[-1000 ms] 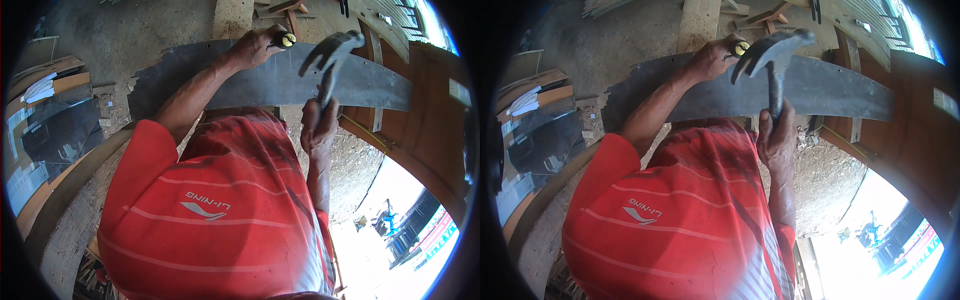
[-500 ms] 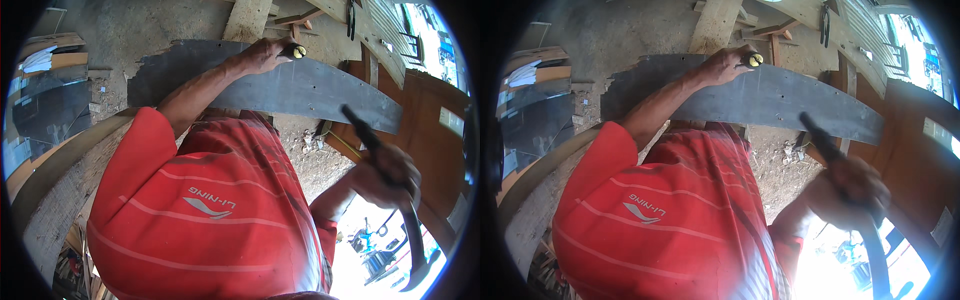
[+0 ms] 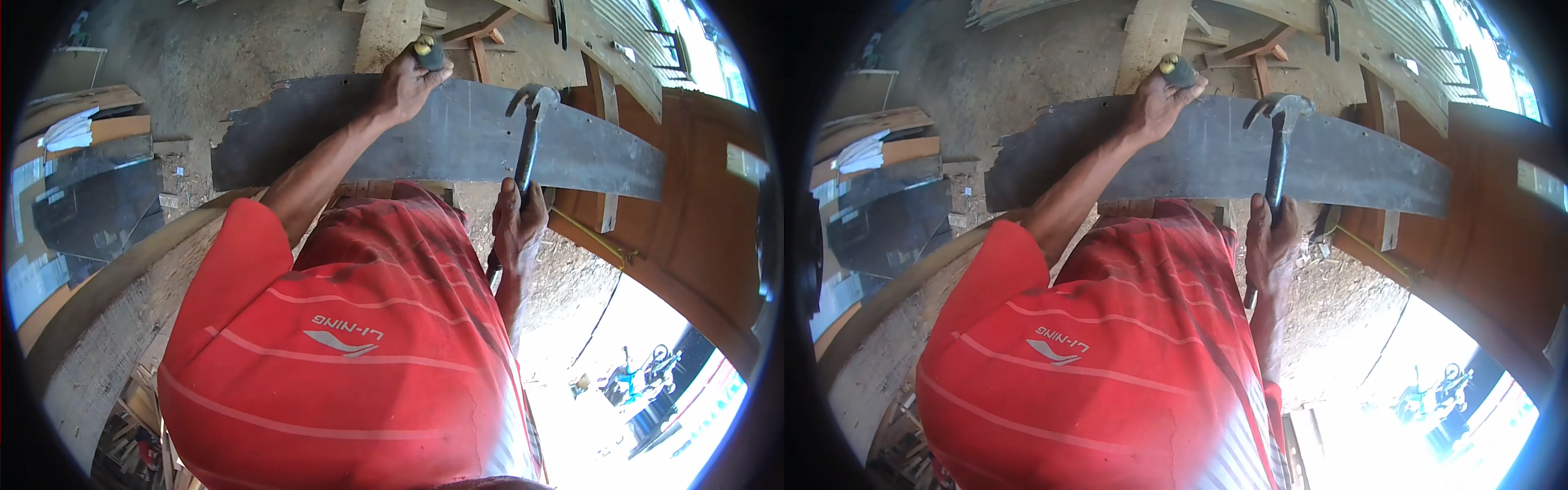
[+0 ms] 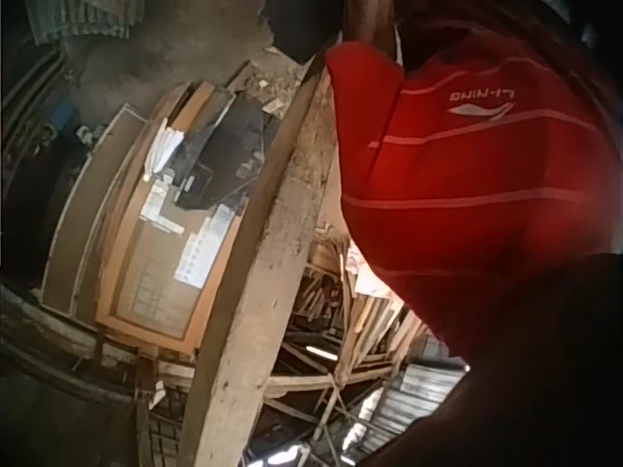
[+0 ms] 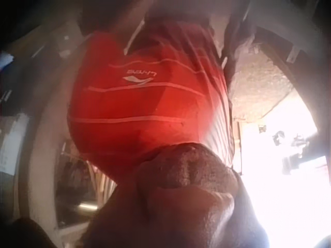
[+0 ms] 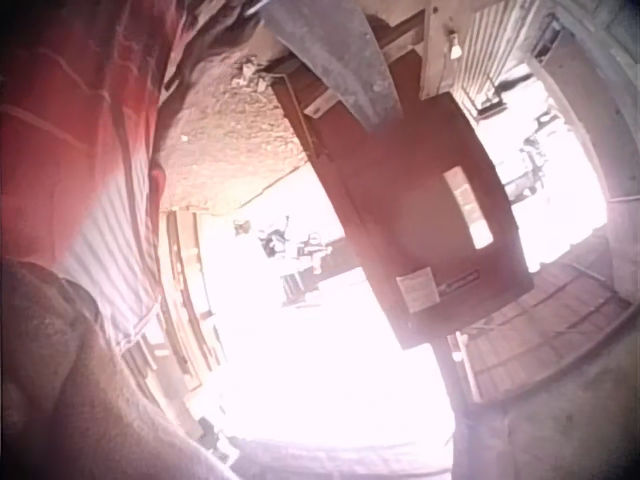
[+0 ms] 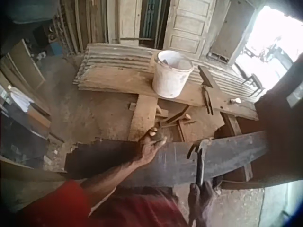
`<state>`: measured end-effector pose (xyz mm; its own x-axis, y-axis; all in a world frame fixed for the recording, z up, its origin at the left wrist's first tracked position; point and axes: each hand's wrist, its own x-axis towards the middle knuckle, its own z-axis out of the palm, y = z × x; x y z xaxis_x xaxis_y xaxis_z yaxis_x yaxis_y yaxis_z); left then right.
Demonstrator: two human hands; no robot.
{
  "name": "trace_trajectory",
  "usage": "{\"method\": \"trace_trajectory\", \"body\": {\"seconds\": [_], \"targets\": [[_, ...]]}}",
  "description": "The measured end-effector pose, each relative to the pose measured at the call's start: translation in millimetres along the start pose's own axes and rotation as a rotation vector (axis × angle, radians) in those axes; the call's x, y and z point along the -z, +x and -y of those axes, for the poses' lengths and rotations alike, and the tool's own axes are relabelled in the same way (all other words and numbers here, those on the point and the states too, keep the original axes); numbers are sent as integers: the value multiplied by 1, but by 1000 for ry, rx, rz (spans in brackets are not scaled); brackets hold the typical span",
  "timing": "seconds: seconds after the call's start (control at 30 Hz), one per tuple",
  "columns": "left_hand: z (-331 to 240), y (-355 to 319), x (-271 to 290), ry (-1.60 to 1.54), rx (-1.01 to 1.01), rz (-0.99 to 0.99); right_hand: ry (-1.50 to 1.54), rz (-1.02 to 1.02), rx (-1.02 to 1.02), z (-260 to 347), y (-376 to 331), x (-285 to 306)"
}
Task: The person removes nails from a wooden plank using a hammer, pliers, and a punch.
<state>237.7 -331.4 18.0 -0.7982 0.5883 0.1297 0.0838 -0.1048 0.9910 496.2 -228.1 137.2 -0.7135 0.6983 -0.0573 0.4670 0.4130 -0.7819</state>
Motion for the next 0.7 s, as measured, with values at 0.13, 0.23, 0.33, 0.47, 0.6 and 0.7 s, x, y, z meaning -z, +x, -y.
{"method": "trace_trajectory", "body": {"seconds": [0.13, 0.23, 0.33, 0.47, 0.6, 0.7], "targets": [[-72, -46, -35, 276, -317, 160, 319, -36, -168, 12, -21, 0], [-75, -68, -64, 313, -330, 454, 380, -157, -47, 8, -22, 5], [-77, -88, -81, 367, -333, 552, 444, -286, 71, 2, -19, 7], [-74, -105, -109, 353, -334, 590, 440, -282, -83, -16, -22, 26], [-76, -117, -110, 758, -331, 648, 332, -278, -194, -45, -21, 57], [-40, -118, -106, 1090, -259, 576, 407, -313, -207, -74, -22, 77]]}}
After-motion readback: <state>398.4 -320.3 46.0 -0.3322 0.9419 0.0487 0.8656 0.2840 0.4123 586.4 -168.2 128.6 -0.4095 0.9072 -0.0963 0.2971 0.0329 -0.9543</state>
